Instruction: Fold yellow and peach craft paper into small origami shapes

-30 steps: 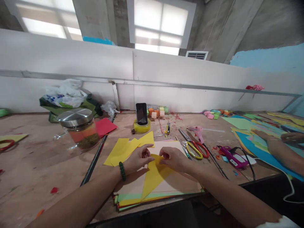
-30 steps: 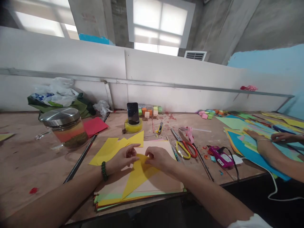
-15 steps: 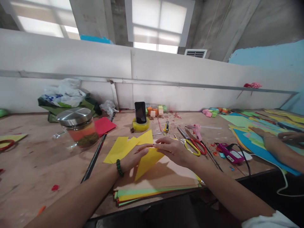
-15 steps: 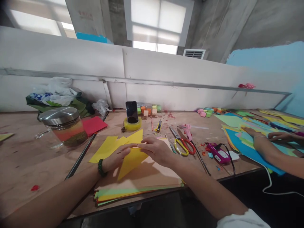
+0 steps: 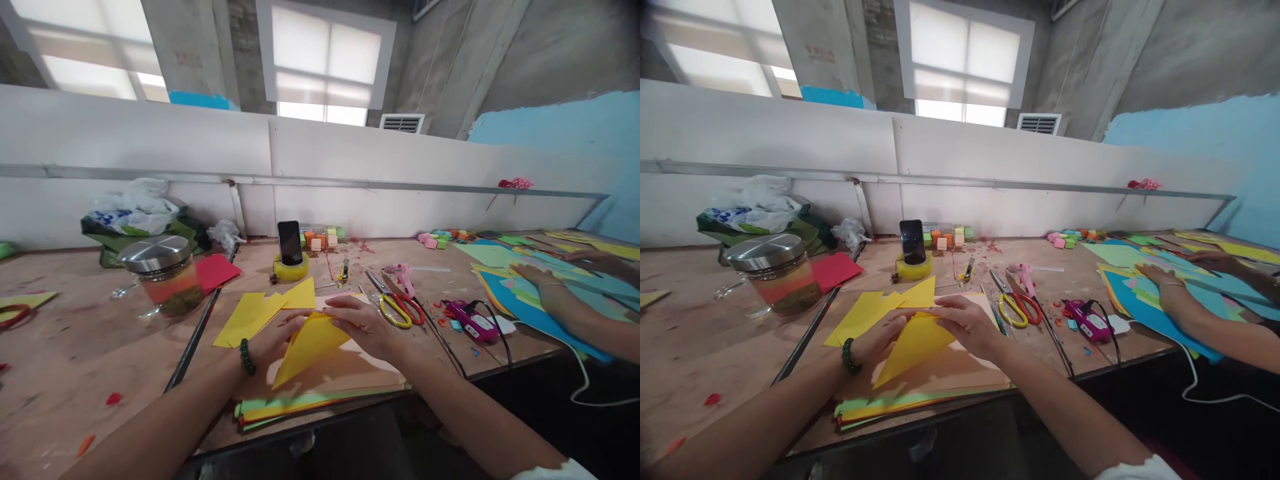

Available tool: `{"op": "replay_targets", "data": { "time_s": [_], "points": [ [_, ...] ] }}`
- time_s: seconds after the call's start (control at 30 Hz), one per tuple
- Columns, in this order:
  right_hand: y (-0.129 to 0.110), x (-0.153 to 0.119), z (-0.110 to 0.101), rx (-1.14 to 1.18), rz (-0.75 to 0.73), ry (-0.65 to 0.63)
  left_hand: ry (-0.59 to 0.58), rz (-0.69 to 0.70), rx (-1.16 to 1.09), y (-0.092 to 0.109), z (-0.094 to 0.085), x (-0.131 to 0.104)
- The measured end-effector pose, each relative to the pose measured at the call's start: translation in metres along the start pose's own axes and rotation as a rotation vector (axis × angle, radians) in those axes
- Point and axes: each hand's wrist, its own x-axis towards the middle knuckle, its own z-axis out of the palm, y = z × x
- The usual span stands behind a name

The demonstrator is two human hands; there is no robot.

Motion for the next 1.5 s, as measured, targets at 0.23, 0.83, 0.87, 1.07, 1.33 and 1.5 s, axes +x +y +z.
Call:
{"op": "replay_targets", "data": {
  "time_s": [0.23, 0.83, 0.87, 1.07, 1.33, 1.5],
  "points": [
    [0.004, -0.007, 0.003, 0.100, -0.017, 0.108, -0.008, -0.031, -0.167, 0.002, 0.000, 0.000],
    [-0.014, -0.033, -0.012, 0.001, -0.001, -0.160, 0.168, -0.218, 0.441, 0.005, -0.011, -0.013],
    [-0.014, -0.039, -0.012, -0.019, 0.025, -0.232, 0.164, -0.224, 0.618, 0.005, -0.010, -0.019],
    [-0.011, -0.063, -0.009, 0.059, 0.230, -0.380, -0.052, 0.155, 0.994, 0.017, 0.001, -0.057],
    [-0.019, -0.047, -0.023, 0.302, 0.598, -0.341, -0.116, -0.059, 0.803, 0.021, 0.012, -0.050],
    [-0.005, -0.043, -0.008, 0.469, 0.708, -0.204, -0.020, -0.240, 0.666, 0.020, 0.004, -0.029]
  ]
}}
